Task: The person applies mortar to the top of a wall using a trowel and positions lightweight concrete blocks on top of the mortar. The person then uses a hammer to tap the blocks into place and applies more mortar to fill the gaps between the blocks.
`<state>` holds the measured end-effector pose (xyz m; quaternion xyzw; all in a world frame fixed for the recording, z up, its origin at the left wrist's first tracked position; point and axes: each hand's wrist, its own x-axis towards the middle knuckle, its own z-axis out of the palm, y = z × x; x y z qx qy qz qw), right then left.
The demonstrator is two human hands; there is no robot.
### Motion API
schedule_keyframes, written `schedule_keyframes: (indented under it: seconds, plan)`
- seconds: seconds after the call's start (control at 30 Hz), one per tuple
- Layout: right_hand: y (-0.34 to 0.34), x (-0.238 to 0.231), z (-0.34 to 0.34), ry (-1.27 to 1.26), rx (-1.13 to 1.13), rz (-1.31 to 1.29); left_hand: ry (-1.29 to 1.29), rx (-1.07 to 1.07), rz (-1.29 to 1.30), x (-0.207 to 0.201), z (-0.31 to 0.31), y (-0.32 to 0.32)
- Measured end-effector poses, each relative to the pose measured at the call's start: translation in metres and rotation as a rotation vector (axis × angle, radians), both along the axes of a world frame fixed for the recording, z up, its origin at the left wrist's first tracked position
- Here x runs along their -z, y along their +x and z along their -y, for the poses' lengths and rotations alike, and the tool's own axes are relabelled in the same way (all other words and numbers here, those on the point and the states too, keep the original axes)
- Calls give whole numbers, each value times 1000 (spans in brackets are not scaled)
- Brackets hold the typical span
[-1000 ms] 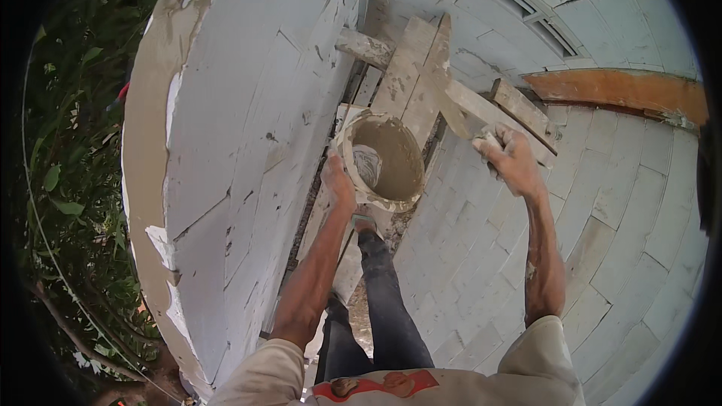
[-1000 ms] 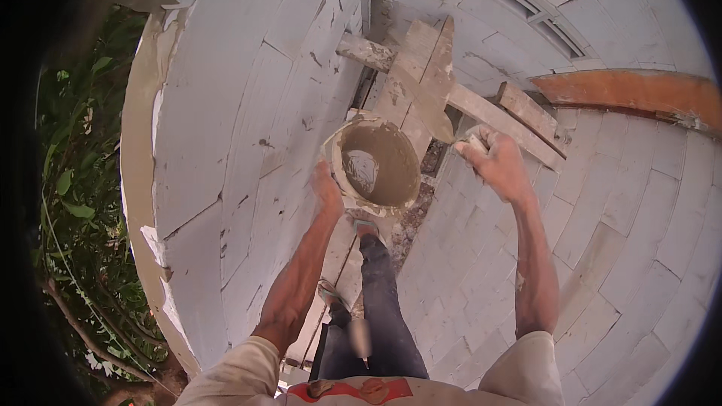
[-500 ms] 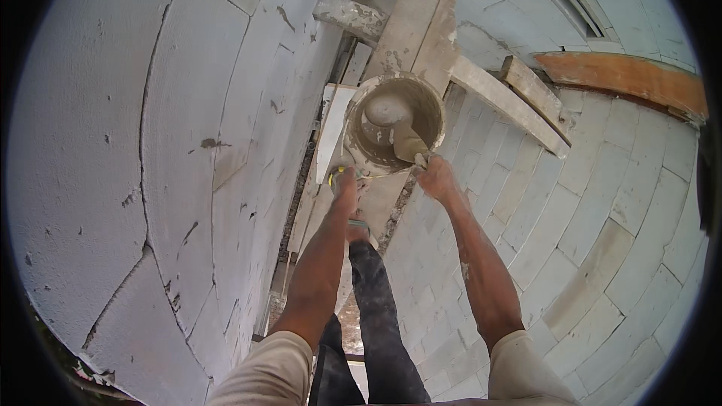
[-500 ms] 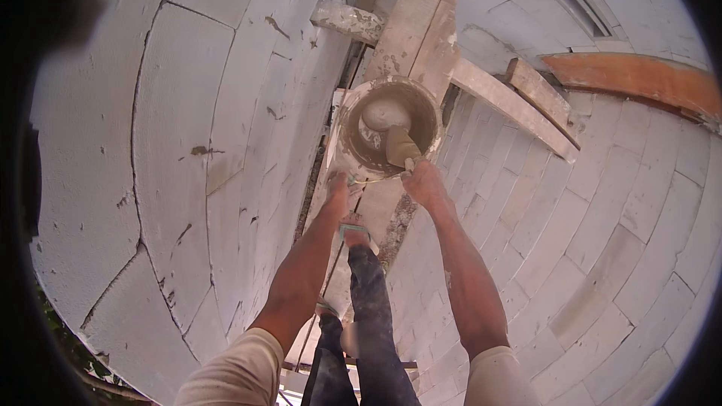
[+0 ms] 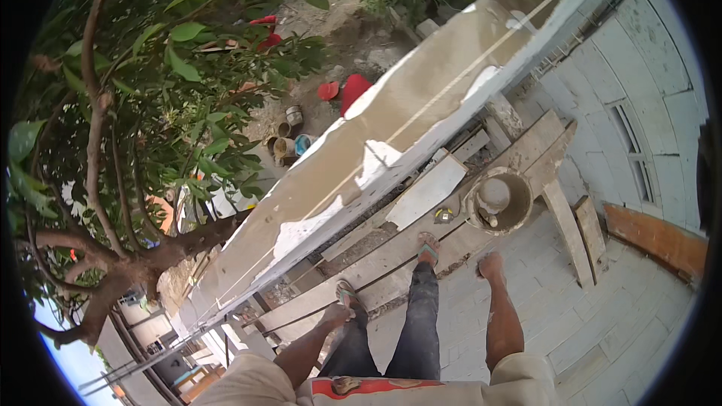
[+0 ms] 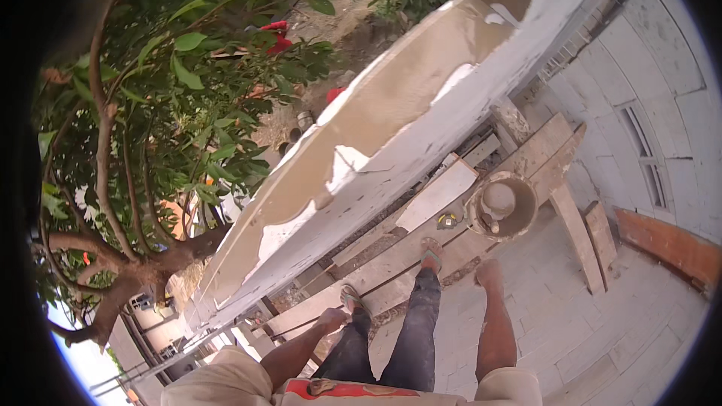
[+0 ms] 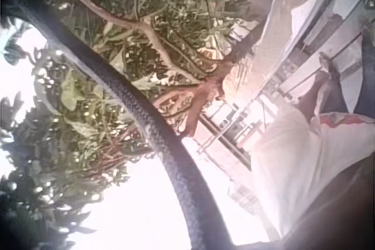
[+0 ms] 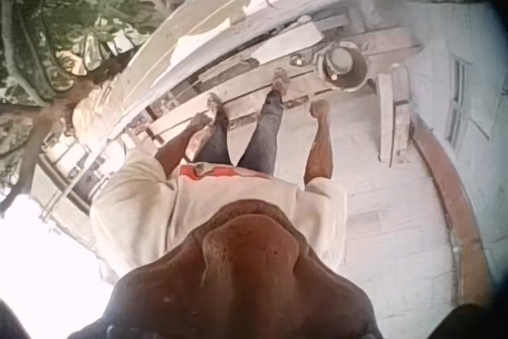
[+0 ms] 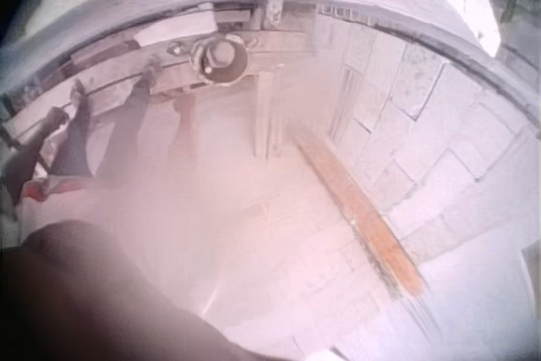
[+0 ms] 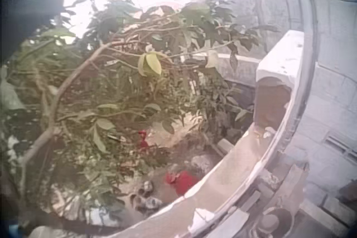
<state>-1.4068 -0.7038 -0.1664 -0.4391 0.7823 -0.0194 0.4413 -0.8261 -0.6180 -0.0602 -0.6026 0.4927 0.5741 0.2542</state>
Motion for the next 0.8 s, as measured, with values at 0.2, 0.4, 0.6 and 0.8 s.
schedule_keyframes:
  seconds: [0.2, 0.4, 0.6, 0.8]
  plan:
    - [81, -125, -17, 229, -207, 15, -164, -482, 353, -166, -90, 115]
    - [174, -205, -3, 559, -243, 210, -459, -1066, 436, -170, -264, 174]
    - [396, -270, -4, 545, -613, 226, -447, -1469, 408, -141, -406, 182]
    - [610, -323, 2, 357, -1013, 172, -316, -1982, 469, -165, -501, 182]
